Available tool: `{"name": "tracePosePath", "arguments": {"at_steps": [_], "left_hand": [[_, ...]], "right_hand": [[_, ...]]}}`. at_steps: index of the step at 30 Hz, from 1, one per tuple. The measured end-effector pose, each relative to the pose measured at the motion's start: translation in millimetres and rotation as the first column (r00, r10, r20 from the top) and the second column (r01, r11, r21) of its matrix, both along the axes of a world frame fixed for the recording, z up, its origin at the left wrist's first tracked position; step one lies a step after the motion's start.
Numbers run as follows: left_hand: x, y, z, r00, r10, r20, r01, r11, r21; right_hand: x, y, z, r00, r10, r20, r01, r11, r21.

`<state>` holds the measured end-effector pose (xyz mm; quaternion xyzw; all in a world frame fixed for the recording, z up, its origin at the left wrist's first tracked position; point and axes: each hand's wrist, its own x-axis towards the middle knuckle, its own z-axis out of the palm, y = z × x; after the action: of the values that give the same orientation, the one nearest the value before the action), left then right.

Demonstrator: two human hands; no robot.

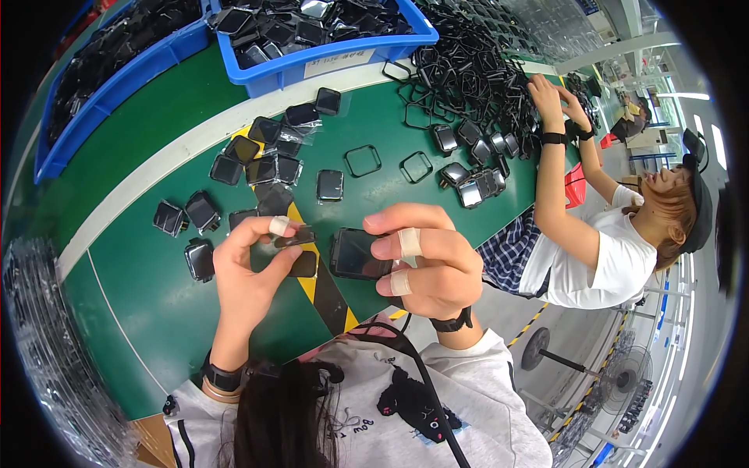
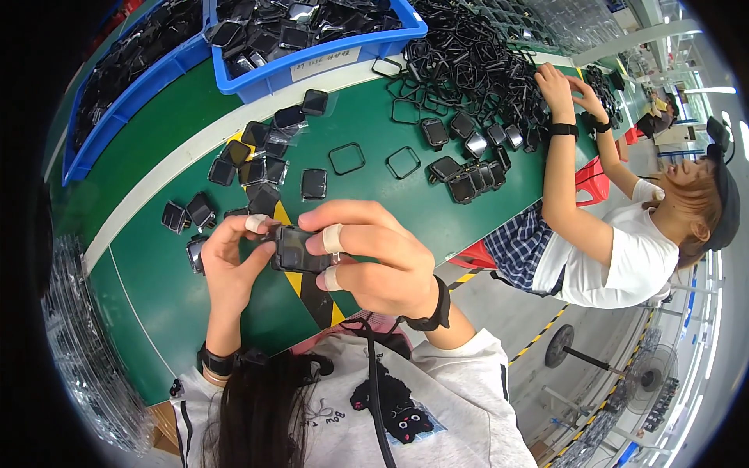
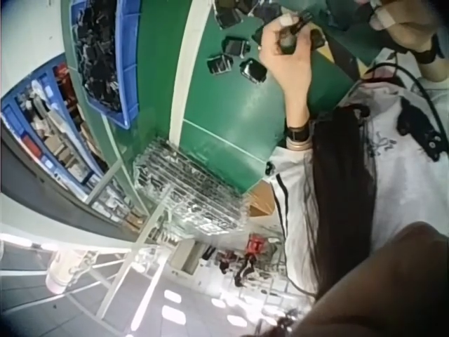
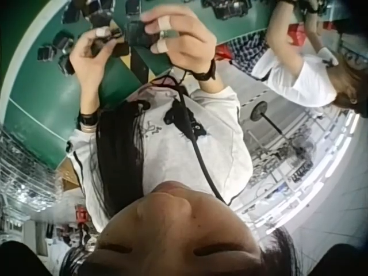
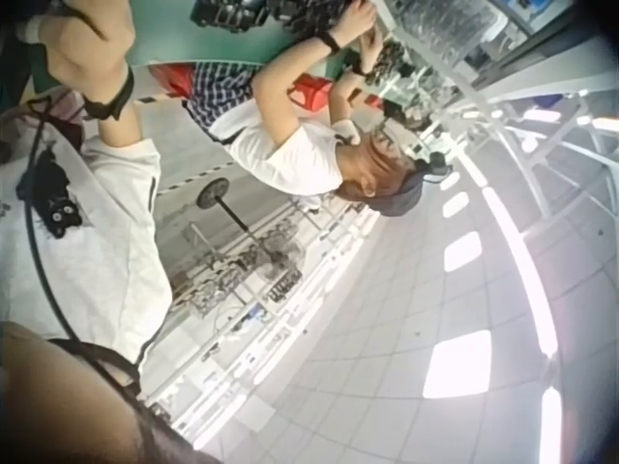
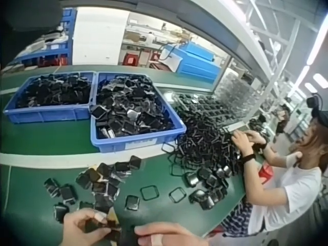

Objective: The person picks up a smartwatch, peels off its protective film, and presses a black frame onto the screen by hand. After repeating this process with another smartwatch, they place both finished units into a plastic tray.

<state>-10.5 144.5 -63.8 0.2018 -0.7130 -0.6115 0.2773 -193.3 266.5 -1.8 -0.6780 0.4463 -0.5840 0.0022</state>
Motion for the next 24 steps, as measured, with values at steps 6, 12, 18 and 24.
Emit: {"name": "tracePosePath", "arguments": {"at_steps": [6,12,18,24], "left_hand": [[-13,15,12,0.977,0.161,-0.139,-0.094,0.914,0.395],[-15,11,14,0.99,0.071,-0.125,-0.036,0.964,0.264],[-10,10,11,0.988,-0.008,-0.157,0.066,0.928,0.367],[-12,18,19,0.978,-0.035,-0.205,0.144,0.824,0.547]], "right_hand": [[0,-1,-1,1.0,-0.017,-0.005,0.017,1.0,0.005],[1,5,15,1.0,0.022,0.009,-0.023,0.997,0.071],[34,21,45,0.946,0.323,0.02,-0.296,0.887,-0.355],[19,23,51,0.996,0.011,-0.09,0.002,0.991,0.136]]}}
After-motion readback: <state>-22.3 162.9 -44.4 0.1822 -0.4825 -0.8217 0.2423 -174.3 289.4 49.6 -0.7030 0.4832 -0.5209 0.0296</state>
